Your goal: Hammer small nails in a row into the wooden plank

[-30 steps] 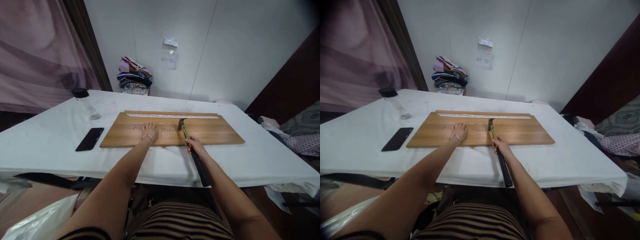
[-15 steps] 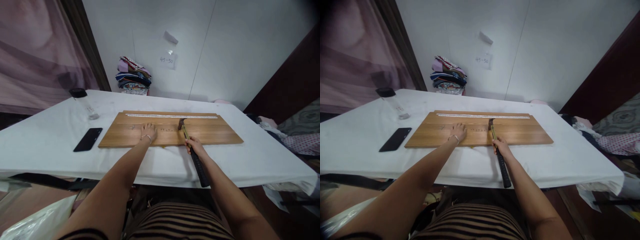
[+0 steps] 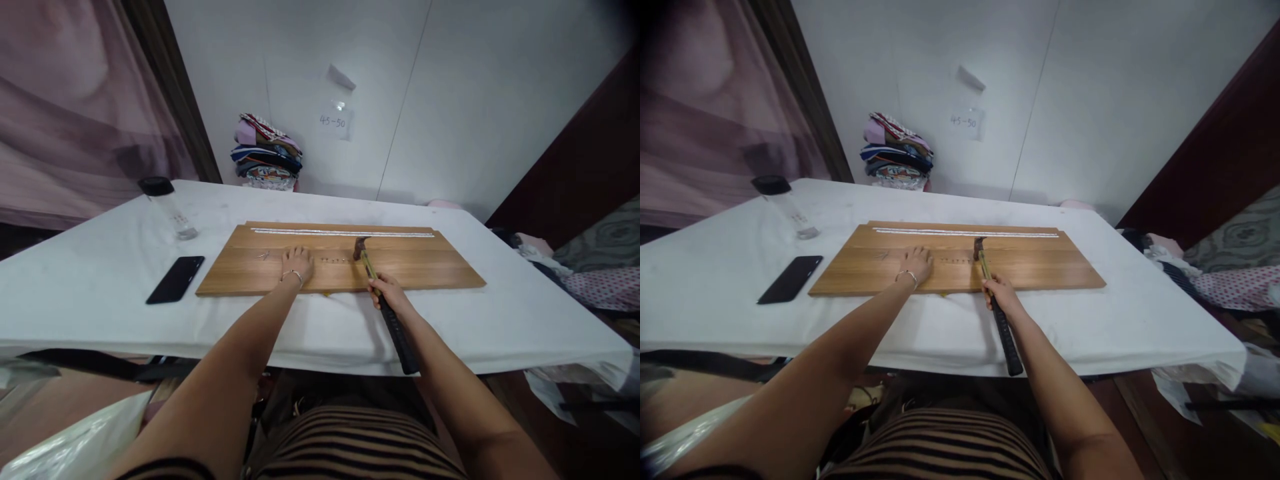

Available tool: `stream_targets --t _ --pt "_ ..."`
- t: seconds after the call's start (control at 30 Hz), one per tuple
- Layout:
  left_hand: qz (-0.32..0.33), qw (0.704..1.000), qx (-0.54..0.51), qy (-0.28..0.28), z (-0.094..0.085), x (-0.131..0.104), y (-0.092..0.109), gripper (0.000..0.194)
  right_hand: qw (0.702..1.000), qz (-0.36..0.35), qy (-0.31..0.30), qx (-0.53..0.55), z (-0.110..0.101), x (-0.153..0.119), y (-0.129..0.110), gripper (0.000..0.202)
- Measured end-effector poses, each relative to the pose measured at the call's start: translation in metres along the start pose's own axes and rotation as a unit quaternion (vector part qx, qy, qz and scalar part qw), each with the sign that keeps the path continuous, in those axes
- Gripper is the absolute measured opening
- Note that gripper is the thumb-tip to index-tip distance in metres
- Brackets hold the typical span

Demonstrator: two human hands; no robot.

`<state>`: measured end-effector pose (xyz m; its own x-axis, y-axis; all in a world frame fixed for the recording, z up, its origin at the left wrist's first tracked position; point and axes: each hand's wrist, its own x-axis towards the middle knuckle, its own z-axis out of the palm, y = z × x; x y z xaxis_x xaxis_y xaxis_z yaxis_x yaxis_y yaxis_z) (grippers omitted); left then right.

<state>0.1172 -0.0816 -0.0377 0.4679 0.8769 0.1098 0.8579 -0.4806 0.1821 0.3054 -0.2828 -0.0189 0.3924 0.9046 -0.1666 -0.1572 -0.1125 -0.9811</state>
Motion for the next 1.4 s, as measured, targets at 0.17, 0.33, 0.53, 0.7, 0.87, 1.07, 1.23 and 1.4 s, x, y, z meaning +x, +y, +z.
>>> stream_targets --t 0.17,0.33,0.53,0.7,0.87,1.07,1.23,1.4 --pt "-0.001 1.0 0.001 0.001 -0.0002 -0.0007 0.0005 0.047 1.0 0.003 0.004 -0.002 0.0016 -0.0002 -0.0015 0.034" --pt "0.002 1.0 -0.002 0.002 -0.0007 -0.0007 0.0014 0.047 1.0 0.006 -0.008 -0.01 0.0004 -0.0017 -0.0049 0.034" --pt "0.0 1.0 -0.006 -0.005 -0.002 -0.0009 0.0021 0.046 1.0 0.014 -0.006 -0.006 -0.001 -0.0007 -0.003 0.034" --pt "-0.001 1.0 -0.005 -0.007 -0.0006 0.0002 0.0011 0.046 1.0 0.006 -0.009 -0.01 -0.0018 0.0006 -0.0031 0.034" --pt "-0.001 1.0 -0.008 -0.004 0.0007 0.0005 -0.0001 0.046 1.0 0.002 -0.005 -0.001 -0.0026 -0.0008 -0.0057 0.033" --pt "0.0 1.0 -0.016 -0.004 0.0004 0.0001 -0.0002 0.046 1.0 0.009 -0.019 -0.005 -0.0041 -0.001 -0.0053 0.036" --pt "0.003 1.0 -0.024 0.002 0.001 0.0005 -0.0004 0.045 1.0 0.004 -0.021 -0.001 -0.0034 -0.0009 -0.0036 0.036" --pt "0.007 1.0 -0.023 0.002 0.0016 0.001 -0.0015 0.045 1.0 0.012 -0.011 0.0 -0.0002 -0.0035 -0.0053 0.036"
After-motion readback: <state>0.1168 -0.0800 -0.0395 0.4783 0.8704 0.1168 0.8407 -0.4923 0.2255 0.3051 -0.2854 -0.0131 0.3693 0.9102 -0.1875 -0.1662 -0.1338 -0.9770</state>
